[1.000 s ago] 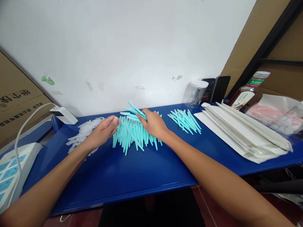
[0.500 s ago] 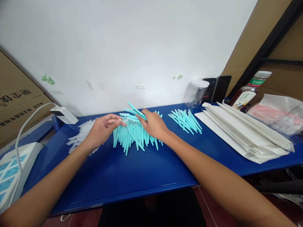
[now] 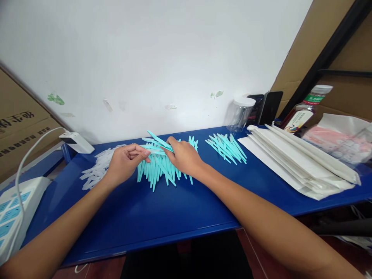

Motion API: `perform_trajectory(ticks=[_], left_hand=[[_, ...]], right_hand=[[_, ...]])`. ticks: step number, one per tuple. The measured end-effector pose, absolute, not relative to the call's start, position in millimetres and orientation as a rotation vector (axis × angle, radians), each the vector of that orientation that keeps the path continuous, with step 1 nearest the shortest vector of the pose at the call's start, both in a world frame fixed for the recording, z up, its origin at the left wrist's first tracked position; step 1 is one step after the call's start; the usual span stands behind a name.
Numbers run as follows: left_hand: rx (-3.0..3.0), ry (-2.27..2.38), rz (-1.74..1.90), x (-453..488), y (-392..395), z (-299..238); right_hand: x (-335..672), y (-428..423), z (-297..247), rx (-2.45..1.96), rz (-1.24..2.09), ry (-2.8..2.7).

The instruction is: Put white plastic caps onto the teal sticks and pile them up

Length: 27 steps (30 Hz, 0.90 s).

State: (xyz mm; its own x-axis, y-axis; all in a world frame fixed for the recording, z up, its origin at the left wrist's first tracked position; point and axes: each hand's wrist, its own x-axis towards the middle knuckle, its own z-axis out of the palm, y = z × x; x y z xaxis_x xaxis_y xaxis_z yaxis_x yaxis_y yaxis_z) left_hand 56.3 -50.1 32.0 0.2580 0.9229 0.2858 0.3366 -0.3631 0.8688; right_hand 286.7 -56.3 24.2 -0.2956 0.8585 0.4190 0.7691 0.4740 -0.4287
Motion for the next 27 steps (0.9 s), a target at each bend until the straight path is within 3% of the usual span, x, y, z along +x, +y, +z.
perform_trajectory(ticks=[14, 27], left_hand=[[2.423, 1.191, 0.929, 51.2, -61.0, 39.4], [2.602, 1.202, 0.975, 56.9, -66.5, 38.6]], right_hand=[[283.2, -68.7, 33.9, -1.340, 0.185, -2.314], [281.2, -71.7, 32.5, -1.317, 0.288, -2.272]])
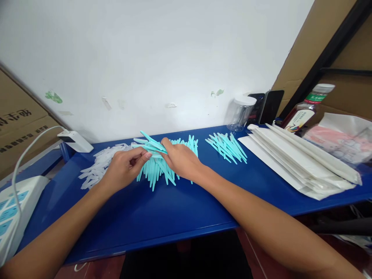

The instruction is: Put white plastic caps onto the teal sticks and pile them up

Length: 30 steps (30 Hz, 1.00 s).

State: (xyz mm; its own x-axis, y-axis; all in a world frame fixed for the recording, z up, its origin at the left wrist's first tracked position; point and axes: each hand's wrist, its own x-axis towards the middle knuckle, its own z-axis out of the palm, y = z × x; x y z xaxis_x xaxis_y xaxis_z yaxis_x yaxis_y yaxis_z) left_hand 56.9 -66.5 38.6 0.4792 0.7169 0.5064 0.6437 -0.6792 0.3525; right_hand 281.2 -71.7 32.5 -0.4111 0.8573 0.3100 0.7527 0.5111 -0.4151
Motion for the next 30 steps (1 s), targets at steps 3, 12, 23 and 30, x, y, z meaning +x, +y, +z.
perform_trajectory(ticks=[3, 12, 23, 30], left_hand=[[2.668, 1.228, 0.960, 56.6, -67.9, 38.1], [1.965, 1.133, 1.233, 54.9, -65.5, 50.7], [1.243, 0.849, 1.382, 34.0, -35.3, 52.5], [1.303, 0.880, 1.379, 29.5, -31.3, 45.2]], right_hand=[[280.5, -71.5, 31.9, -1.315, 0.283, -2.263], [291.7, -55.4, 27.4, -1.286, 0.217, -2.180], [292.4, -54.3, 23.4, -1.232, 0.343, -2.239], [290.9, -57.2, 24.1, -1.167, 0.334, -2.303]])
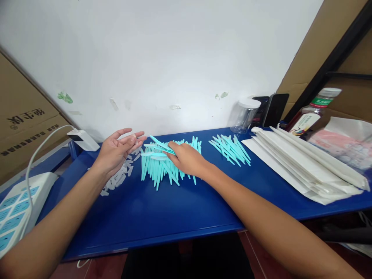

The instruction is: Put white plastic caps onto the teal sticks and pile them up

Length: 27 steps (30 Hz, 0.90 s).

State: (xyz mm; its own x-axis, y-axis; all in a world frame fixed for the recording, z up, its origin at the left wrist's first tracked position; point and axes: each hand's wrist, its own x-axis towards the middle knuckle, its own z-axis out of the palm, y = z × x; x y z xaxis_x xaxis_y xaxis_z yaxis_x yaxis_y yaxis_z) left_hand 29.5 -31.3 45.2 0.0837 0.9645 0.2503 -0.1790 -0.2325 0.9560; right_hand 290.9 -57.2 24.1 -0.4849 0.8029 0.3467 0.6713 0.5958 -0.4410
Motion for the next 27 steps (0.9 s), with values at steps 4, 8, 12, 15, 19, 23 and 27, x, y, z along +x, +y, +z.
perform_trajectory(ticks=[4, 8, 12, 15, 19, 23, 27], left_hand=[[1.361, 1.060, 1.333, 28.2, -28.7, 43.2], [1.531, 1.101, 1.323, 30.6, -30.4, 44.5], [1.702, 1.128, 1.294, 32.5, -32.9, 45.3], [1.769, 1.140, 1.266, 33.6, -35.1, 46.3], [1.811, 1.146, 1.274, 33.8, -37.1, 48.5], [1.929, 1.219, 1.306, 30.1, -34.4, 48.4], [1.955, 1.239, 1.333, 26.6, -31.0, 47.4]], right_hand=[[291.5, -55.0, 20.9, -1.142, 0.298, -2.328], [292.3, -54.9, 23.0, -1.146, 0.307, -2.340], [291.8, -56.8, 26.4, -1.152, 0.342, -2.351], [291.6, -57.6, 27.3, -1.156, 0.374, -2.356], [292.3, -57.6, 27.1, -1.144, 0.401, -2.360], [292.9, -56.6, 26.1, -1.124, 0.446, -2.365], [293.1, -56.2, 25.7, -1.094, 0.505, -2.383]])
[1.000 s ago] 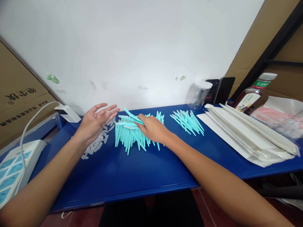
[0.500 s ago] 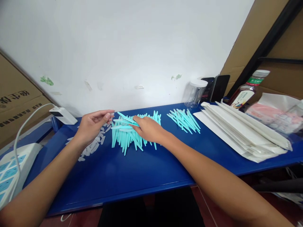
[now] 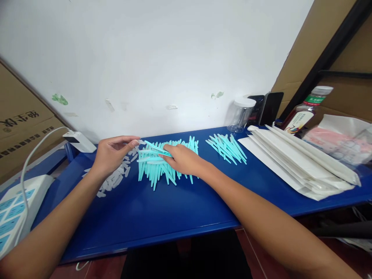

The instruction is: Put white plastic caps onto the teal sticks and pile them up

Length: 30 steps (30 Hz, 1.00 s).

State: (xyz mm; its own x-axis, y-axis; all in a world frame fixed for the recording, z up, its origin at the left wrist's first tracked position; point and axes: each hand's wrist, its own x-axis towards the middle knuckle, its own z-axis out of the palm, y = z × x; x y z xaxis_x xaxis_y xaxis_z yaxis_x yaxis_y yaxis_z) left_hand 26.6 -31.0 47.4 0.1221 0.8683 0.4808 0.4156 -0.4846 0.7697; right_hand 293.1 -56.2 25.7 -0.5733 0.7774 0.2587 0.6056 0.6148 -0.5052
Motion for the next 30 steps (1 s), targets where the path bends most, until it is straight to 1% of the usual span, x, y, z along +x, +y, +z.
perform_trajectory(ticks=[6, 15, 24, 30], left_hand=[[1.983, 1.210, 1.344, 25.1, -29.8, 49.0], [2.094, 1.169, 1.268, 27.6, -33.8, 52.8], [1.887, 1.232, 1.382, 27.6, -33.0, 47.4], [1.853, 1.216, 1.338, 27.8, -33.9, 46.8]], right_hand=[[293.8, -57.9, 27.6, -1.057, 0.498, -2.388], [292.6, -60.8, 28.2, -0.964, 0.601, -2.408], [289.9, -59.6, 29.9, -0.922, 0.731, -2.373], [289.9, -59.9, 31.3, -0.913, 0.784, -2.349]])
